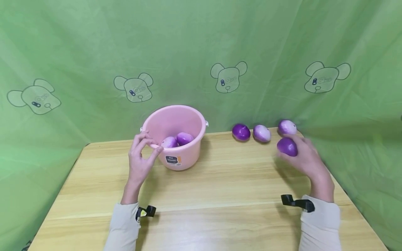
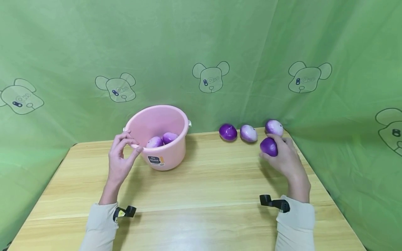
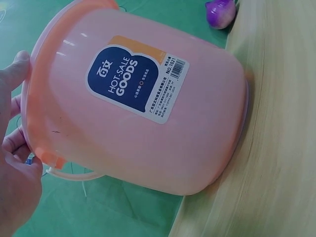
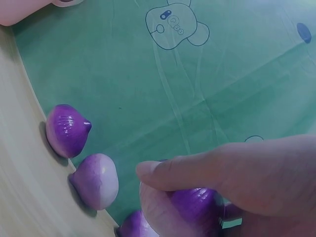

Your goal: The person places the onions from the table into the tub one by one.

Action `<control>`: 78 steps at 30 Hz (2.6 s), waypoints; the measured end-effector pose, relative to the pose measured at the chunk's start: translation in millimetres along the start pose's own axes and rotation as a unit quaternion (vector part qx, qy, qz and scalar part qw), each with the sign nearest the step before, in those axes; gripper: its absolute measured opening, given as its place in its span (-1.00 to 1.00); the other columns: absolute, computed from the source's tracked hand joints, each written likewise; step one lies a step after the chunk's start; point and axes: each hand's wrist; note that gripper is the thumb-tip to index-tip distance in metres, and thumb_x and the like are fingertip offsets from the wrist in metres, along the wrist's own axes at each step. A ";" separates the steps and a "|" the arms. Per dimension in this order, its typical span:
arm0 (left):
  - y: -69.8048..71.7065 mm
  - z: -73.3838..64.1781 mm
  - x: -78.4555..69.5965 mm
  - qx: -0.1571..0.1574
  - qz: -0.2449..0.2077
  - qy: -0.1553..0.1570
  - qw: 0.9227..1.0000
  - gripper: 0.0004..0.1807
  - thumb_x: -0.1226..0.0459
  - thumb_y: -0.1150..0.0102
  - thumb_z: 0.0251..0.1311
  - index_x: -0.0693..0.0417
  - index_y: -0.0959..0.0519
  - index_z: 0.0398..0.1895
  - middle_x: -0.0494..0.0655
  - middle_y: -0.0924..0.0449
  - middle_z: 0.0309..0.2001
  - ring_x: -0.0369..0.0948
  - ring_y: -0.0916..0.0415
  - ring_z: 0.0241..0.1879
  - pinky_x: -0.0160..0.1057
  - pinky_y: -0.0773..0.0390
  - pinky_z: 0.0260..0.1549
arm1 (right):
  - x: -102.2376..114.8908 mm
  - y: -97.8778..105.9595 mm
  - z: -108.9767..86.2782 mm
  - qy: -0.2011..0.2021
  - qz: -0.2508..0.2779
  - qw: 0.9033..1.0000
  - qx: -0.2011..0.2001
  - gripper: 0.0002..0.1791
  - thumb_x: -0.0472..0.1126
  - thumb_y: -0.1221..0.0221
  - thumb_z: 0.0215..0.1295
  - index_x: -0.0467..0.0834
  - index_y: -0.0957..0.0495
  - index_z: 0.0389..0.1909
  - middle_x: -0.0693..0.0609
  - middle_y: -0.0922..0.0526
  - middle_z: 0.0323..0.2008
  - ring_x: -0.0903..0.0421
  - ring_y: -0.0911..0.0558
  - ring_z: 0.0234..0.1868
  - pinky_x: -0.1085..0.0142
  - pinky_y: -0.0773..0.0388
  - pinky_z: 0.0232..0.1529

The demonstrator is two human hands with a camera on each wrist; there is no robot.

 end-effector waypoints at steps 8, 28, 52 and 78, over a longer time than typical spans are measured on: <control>3.0 0.9 -0.7 0.018 -0.024 0.019 0.999 -0.79 0.67 -0.38 -0.02 0.49 -0.59 -0.29 0.35 -0.49 -0.07 0.38 -0.23 0.36 0.18 -0.05 0.52 | 8.4 -0.7 1.3 0.011 0.001 1.000 -0.009 -0.11 -0.01 -0.38 0.32 -0.23 -0.20 0.53 -0.66 -0.13 0.34 -0.63 -0.35 0.15 -0.56 -0.36 0.01; 8.6 3.4 1.3 0.042 -0.049 0.020 0.998 -0.80 0.69 -0.35 -0.01 0.52 -0.58 -0.30 0.46 -0.46 -0.06 0.41 -0.21 0.35 0.12 -0.05 0.54 | 33.6 -4.1 3.2 0.080 0.016 0.995 -0.061 -0.19 -0.20 -0.48 0.17 -0.25 -0.36 0.42 -0.59 -0.23 0.33 -0.60 -0.33 0.23 -0.56 -0.29 0.10; 9.3 5.4 0.3 0.042 -0.057 0.022 0.997 -0.82 0.71 -0.33 0.00 0.52 -0.56 -0.33 0.49 -0.44 -0.07 0.44 -0.21 0.33 0.12 -0.05 0.54 | 75.8 -9.1 -0.2 0.104 0.010 0.993 -0.051 -0.17 -0.10 -0.47 0.21 -0.20 -0.34 0.46 -0.53 -0.26 0.32 -0.57 -0.41 0.17 -0.53 -0.38 0.06; 9.9 6.4 -1.7 0.045 -0.040 0.023 0.998 -0.83 0.68 -0.35 0.02 0.49 -0.58 -0.33 0.51 -0.46 -0.08 0.42 -0.22 0.35 0.20 -0.02 0.52 | 96.6 -18.9 0.7 0.138 0.003 0.988 -0.069 -0.18 -0.14 -0.50 0.16 -0.08 -0.39 0.44 -0.46 -0.34 0.27 -0.53 -0.48 0.14 -0.53 -0.42 0.05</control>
Point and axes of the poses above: each hand's wrist, its own z-axis towards the middle knuckle, its own y-axis out of the back of the hand, x = y × z
